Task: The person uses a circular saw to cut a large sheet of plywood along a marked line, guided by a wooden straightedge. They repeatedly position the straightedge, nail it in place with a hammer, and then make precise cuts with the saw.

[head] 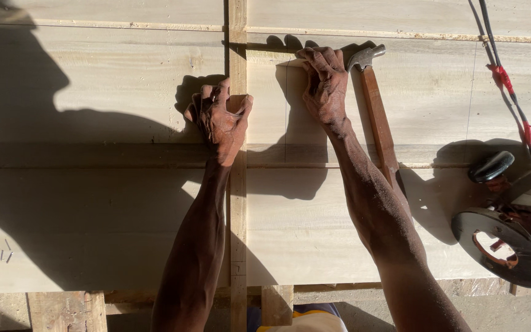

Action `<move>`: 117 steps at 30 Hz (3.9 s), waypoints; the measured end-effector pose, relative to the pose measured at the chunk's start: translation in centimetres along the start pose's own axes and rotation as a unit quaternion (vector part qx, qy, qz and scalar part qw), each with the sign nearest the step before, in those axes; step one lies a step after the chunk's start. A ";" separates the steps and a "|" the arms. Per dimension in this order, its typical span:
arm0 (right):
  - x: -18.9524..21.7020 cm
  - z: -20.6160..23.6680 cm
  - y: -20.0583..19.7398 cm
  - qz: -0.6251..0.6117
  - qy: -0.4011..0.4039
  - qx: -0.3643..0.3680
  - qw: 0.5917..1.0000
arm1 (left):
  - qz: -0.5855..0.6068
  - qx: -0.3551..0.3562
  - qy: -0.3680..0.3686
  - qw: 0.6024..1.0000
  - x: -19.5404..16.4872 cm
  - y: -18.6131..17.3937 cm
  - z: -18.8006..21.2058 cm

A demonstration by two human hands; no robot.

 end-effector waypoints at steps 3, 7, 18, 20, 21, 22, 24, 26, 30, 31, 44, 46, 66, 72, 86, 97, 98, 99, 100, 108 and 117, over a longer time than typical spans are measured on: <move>-0.2 0.1 -0.1 -0.013 -0.005 -0.004 1.000 | 0.020 0.036 -0.036 0.998 0.7 0.8 0.0; -0.5 0.0 0.1 -0.009 0.003 -0.002 1.000 | -0.008 -0.005 0.004 1.000 0.4 0.5 0.1; -1.2 0.3 0.5 -0.012 0.000 -0.004 1.000 | 0.006 -0.008 0.005 1.000 0.9 1.0 0.2; -0.9 0.1 0.3 -0.029 0.005 0.004 1.000 | 0.016 -0.010 0.000 1.000 0.8 0.9 0.3; -0.4 0.3 -0.3 -0.024 -0.003 0.002 1.000 | 0.021 -0.013 0.002 1.000 0.7 0.8 0.3; 0.3 0.7 -1.2 -0.020 -0.015 -0.004 1.000 | 0.017 -0.022 0.013 1.000 0.4 0.6 0.2; 1.3 2.1 -3.9 0.017 -0.015 -0.034 0.999 | 0.007 -0.043 0.027 0.999 0.0 0.2 0.2; 1.4 6.0 -8.1 0.134 0.043 -0.042 0.989 | 0.036 -0.016 -0.014 0.999 0.3 0.4 0.2; -0.3 13.5 -12.0 0.267 0.132 -0.003 0.955 | 0.040 -0.034 0.001 0.999 -0.3 -0.2 0.1; -1.0 14.5 -12.4 0.275 0.158 -0.002 0.948 | 0.036 -0.036 -0.001 0.999 -0.3 -0.2 -0.1; 7.5 7.4 -3.8 -0.230 0.223 0.173 0.931 | 0.008 -0.048 0.007 0.999 0.3 -0.3 -0.9; 10.8 5.5 -3.5 -0.132 -0.022 0.135 0.982 | 0.011 -0.043 0.013 0.999 0.5 -0.4 -0.4; 7.9 3.5 -2.5 -0.021 0.058 0.084 0.995 | -0.030 -0.010 0.023 0.999 -1.9 -3.4 -1.3; 0.1 5.0 -9.1 0.214 0.138 0.055 0.965 | -0.005 -0.050 0.035 0.998 -1.1 -2.0 -0.3; 1.6 8.3 -2.1 -0.075 -0.037 0.079 0.993 | 0.153 0.077 -0.044 0.984 2.4 0.7 2.9; 5.4 12.2 -3.3 -0.089 -0.042 0.099 0.990 | 0.011 0.022 0.032 0.999 -0.8 -5.0 12.5; 5.7 12.2 -3.4 -0.089 -0.050 0.096 0.990 | 0.020 0.018 0.026 0.999 -0.9 -5.2 12.4; 5.9 12.3 -3.5 -0.091 -0.059 0.093 0.990 | 0.029 0.012 0.020 0.999 -0.9 -5.3 12.4; 6.0 12.3 -3.6 -0.094 -0.066 0.090 0.989 | 0.034 0.008 0.014 0.999 -0.9 -5.4 12.4; 5.9 12.1 -3.3 -0.083 -0.056 0.090 0.991 | 0.055 -0.029 -0.002 0.998 -0.9 -5.5 12.7; 2.7 12.3 -8.9 0.094 0.010 -0.023 0.995 | 0.019 -0.024 0.002 1.000 -1.1 -5.8 12.7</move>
Point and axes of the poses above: each hand's wrist, its own z-axis away from the middle knuckle, its own y-axis out of the palm, x = y × z, the point moved 7 cm from there along -z, towards the middle knuckle, and after that the axes turned 5 degrees about -z, right-handed, at the moved point
